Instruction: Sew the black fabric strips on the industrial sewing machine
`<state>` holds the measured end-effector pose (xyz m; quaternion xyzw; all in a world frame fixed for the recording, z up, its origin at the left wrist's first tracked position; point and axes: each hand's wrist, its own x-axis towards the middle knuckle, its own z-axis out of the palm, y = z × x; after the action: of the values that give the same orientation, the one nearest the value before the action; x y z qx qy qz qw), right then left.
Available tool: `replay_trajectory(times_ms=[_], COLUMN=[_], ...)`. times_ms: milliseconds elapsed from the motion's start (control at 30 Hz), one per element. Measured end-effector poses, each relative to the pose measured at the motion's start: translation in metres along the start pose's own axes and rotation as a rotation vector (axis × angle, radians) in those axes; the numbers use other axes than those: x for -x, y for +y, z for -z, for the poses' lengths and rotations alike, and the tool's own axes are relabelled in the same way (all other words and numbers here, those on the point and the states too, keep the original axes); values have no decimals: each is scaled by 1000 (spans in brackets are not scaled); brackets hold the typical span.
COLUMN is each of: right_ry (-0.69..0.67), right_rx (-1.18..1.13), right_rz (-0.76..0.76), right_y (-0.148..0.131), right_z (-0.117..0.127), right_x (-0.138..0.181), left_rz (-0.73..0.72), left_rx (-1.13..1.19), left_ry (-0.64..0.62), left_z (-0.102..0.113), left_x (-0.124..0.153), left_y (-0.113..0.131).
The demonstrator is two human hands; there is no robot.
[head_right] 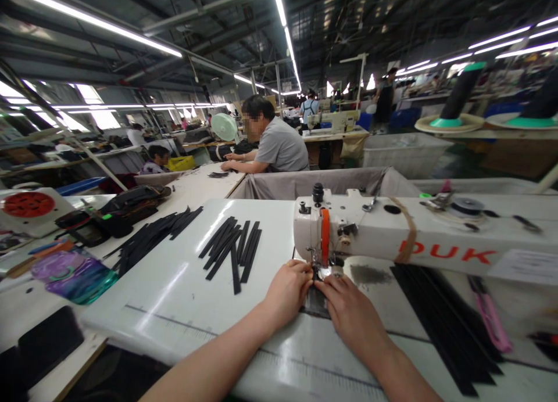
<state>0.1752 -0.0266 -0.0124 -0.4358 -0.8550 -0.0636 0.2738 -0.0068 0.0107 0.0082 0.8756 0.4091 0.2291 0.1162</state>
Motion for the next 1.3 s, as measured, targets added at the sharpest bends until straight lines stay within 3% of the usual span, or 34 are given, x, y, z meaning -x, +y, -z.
replay_trajectory(times_ms=[100, 233, 300, 400, 467, 567, 667, 867, 1067, 1300], right_ry=[8, 16, 17, 18, 16, 8, 15, 6, -12, -118], right_rx=[-26, -50, -55, -61, -69, -82, -91, -87, -175, -337], right_rz=[11, -13, -29, -27, -19, -19, -23, 22, 68, 6], right_y=[-1, -3, -3, -3, -3, -4, -4, -3, -6, -9], right_z=[2, 3, 2, 0, 0, 1, 2, 3, 8, 14], right_x=[0, 1, 3, 4, 5, 5, 5, 4, 2, 1], left_rz=[6, 166, 136, 65, 158, 293, 315, 217, -59, -188], left_rx=[38, 181, 125, -23, -97, -210, -270, -70, 105, 135], left_ry=[26, 151, 143, 33, 44, 162, 175, 7, -70, -194], left_z=[-3, -8, -9, -8, -6, 2, 9, 15, 18, 19], left_x=[0, -12, -18, -22, -21, -21, -22, -7, 8, 6], left_y=[-7, -23, -29, -34, -35, -38, -34, -13, -16, -14])
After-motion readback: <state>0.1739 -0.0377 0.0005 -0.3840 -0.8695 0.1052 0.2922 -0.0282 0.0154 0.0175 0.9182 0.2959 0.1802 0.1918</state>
